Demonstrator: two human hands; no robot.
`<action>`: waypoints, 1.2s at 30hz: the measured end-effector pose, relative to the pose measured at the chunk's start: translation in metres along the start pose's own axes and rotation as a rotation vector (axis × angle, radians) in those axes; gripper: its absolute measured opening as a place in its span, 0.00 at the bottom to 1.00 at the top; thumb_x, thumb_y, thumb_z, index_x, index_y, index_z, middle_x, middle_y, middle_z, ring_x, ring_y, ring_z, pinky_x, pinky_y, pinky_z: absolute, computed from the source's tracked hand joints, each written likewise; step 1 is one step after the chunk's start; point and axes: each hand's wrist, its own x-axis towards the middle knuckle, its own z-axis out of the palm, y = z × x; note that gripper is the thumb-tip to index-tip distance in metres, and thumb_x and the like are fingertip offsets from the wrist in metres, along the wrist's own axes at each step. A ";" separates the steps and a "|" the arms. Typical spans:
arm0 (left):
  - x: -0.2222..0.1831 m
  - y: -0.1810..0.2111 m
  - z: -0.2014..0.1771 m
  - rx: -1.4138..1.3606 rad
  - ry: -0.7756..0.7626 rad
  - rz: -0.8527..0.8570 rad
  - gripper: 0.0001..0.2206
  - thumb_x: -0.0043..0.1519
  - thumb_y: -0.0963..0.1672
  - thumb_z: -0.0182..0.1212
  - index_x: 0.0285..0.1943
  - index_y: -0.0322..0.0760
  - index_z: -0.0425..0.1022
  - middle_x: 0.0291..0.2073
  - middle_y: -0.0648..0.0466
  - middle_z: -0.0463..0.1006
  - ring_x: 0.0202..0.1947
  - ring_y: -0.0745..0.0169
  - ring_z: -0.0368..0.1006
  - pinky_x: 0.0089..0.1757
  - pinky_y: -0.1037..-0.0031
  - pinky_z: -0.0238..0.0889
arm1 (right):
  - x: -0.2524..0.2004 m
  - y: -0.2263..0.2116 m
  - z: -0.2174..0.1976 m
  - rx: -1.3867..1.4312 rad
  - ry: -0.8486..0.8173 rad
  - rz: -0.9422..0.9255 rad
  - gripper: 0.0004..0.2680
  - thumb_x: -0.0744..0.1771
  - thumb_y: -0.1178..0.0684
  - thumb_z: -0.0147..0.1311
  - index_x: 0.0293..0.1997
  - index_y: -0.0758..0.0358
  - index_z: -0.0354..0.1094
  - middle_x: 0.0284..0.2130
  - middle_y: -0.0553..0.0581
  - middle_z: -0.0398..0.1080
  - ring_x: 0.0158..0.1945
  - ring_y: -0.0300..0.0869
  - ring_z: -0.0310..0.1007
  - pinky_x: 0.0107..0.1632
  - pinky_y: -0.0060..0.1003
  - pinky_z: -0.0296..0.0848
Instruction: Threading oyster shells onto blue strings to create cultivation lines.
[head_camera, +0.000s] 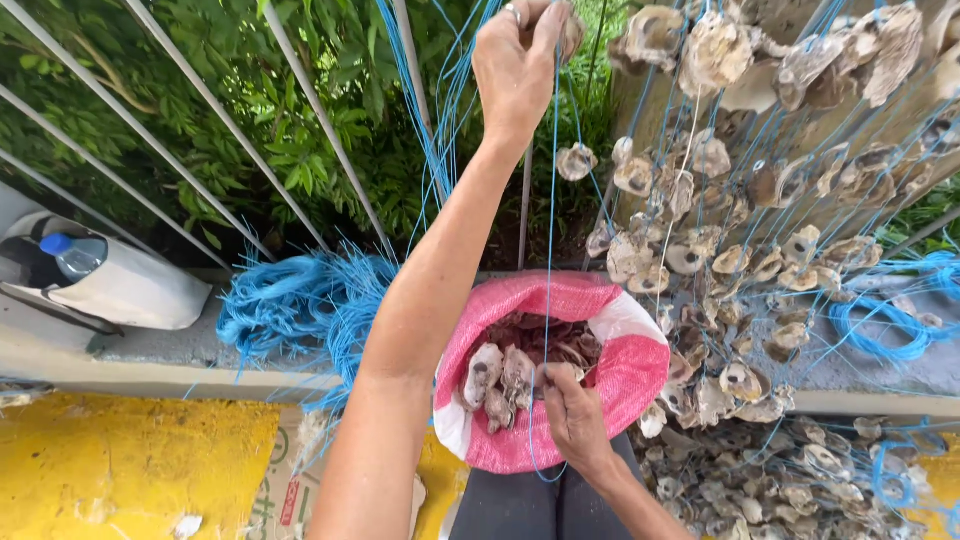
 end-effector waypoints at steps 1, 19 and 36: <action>-0.001 -0.004 0.000 0.004 -0.002 -0.009 0.11 0.65 0.46 0.64 0.38 0.32 0.82 0.23 0.57 0.80 0.24 0.76 0.69 0.31 0.78 0.66 | 0.000 0.003 -0.001 0.002 -0.003 0.009 0.06 0.68 0.65 0.44 0.46 0.66 0.66 0.26 0.55 0.65 0.22 0.34 0.62 0.25 0.33 0.64; -0.075 -0.059 -0.006 0.015 0.004 -0.141 0.16 0.70 0.42 0.62 0.32 0.24 0.64 0.21 0.54 0.64 0.25 0.67 0.58 0.28 0.68 0.54 | 0.007 0.014 0.003 -0.033 -0.070 0.065 0.08 0.69 0.65 0.45 0.51 0.65 0.67 0.28 0.54 0.70 0.26 0.35 0.70 0.29 0.32 0.69; -0.322 -0.129 -0.081 0.106 -0.804 -0.537 0.12 0.67 0.43 0.55 0.51 0.29 0.78 0.40 0.46 0.83 0.41 0.55 0.80 0.46 0.67 0.70 | -0.038 0.045 -0.053 0.082 -0.506 0.456 0.06 0.69 0.59 0.48 0.45 0.66 0.73 0.24 0.50 0.73 0.31 0.33 0.74 0.39 0.29 0.74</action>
